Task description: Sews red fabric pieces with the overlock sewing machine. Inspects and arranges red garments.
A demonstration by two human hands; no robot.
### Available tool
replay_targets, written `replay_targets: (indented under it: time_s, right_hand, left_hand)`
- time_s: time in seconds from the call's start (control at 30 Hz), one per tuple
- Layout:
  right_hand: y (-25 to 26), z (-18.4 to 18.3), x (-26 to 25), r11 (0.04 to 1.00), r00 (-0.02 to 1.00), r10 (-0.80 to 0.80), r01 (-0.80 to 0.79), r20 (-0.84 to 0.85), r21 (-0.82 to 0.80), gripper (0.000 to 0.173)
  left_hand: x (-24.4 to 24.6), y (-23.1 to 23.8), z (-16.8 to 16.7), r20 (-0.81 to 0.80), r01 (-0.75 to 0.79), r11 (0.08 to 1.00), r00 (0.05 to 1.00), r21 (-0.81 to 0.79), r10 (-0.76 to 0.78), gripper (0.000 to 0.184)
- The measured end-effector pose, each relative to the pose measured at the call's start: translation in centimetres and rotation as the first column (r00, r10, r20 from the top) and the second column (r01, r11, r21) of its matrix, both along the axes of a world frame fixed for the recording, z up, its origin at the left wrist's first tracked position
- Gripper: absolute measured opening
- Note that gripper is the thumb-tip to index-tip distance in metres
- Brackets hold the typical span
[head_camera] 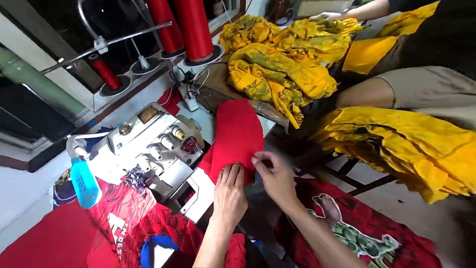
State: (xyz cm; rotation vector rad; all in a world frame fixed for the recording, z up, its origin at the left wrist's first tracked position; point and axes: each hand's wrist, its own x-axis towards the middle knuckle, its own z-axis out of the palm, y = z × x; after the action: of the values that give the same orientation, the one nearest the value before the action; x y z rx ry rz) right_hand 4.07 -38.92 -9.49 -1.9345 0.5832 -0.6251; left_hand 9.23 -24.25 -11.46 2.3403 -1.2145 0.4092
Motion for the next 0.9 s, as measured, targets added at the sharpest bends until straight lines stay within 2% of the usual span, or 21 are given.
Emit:
replay_targets:
  time_s: [0.1,0.17,0.23,0.3,0.37,0.43,0.53,0.7,0.73,0.83,0.9]
  right_hand:
    - [-3.8,0.3,5.3,0.91,0.987,0.109,-0.147,-0.118,-0.387,0.032]
    - [-5.6,-0.5,8.8,0.838,0.978,0.129,-0.194,-0.161,-0.509,0.03]
    - [-6.6,-0.1,10.8,0.854,0.975,0.141,-0.208,-0.174,-0.477,0.019]
    - [-6.9,1.3,11.1,0.925,0.973,0.118,-0.181,-0.2,-0.334,0.02]
    - [-6.7,2.3,10.5,0.96,0.99,0.057,-0.09,-0.13,-0.266,0.022]
    - [-6.5,3.2,10.1,0.97,0.998,0.034,-0.046,-0.054,-0.237,0.024]
    - [-7.2,4.5,10.3,0.976,0.998,0.035,-0.044,-0.046,-0.212,0.029]
    - [-9.3,6.9,12.4,0.972,0.994,0.069,-0.086,-0.083,-0.219,0.03]
    - [-9.8,7.1,12.8,0.978,0.993,0.082,-0.096,-0.081,-0.187,0.031]
    - [-10.1,7.5,12.2,0.984,0.991,0.093,-0.106,-0.094,-0.141,0.054]
    - [-8.7,6.8,9.6,0.993,0.997,0.06,-0.065,-0.053,-0.1,0.05]
  left_hand:
    - [0.5,0.1,-0.2,0.03,-0.005,1.0,1.0,0.009,0.004,0.037]
    - [0.4,0.4,-0.2,0.009,-0.005,1.0,1.0,-0.003,0.005,0.036]
    - [0.4,0.4,-0.3,0.013,-0.007,0.999,1.0,-0.046,0.007,0.034]
    - [0.2,0.3,-0.3,0.004,-0.014,0.997,1.0,-0.075,0.015,0.033]
    - [0.1,0.2,-0.3,-0.022,-0.032,0.997,0.999,-0.074,0.031,0.032]
    - [0.0,0.2,-0.3,-0.025,-0.036,0.997,0.999,-0.067,0.035,0.033]
    - [0.1,0.3,-0.4,-0.013,-0.018,0.998,1.0,-0.066,0.017,0.033]
    - [0.7,0.0,-0.6,0.161,-0.002,0.993,0.987,-0.118,0.021,0.03]
    - [0.7,0.0,-0.3,0.183,-0.009,0.993,0.983,-0.116,0.03,0.028]
    - [0.8,0.0,0.3,0.187,-0.016,0.991,0.982,-0.136,0.042,0.019]
    - [1.1,-0.1,0.6,0.144,-0.026,0.988,0.988,-0.15,0.048,0.015]
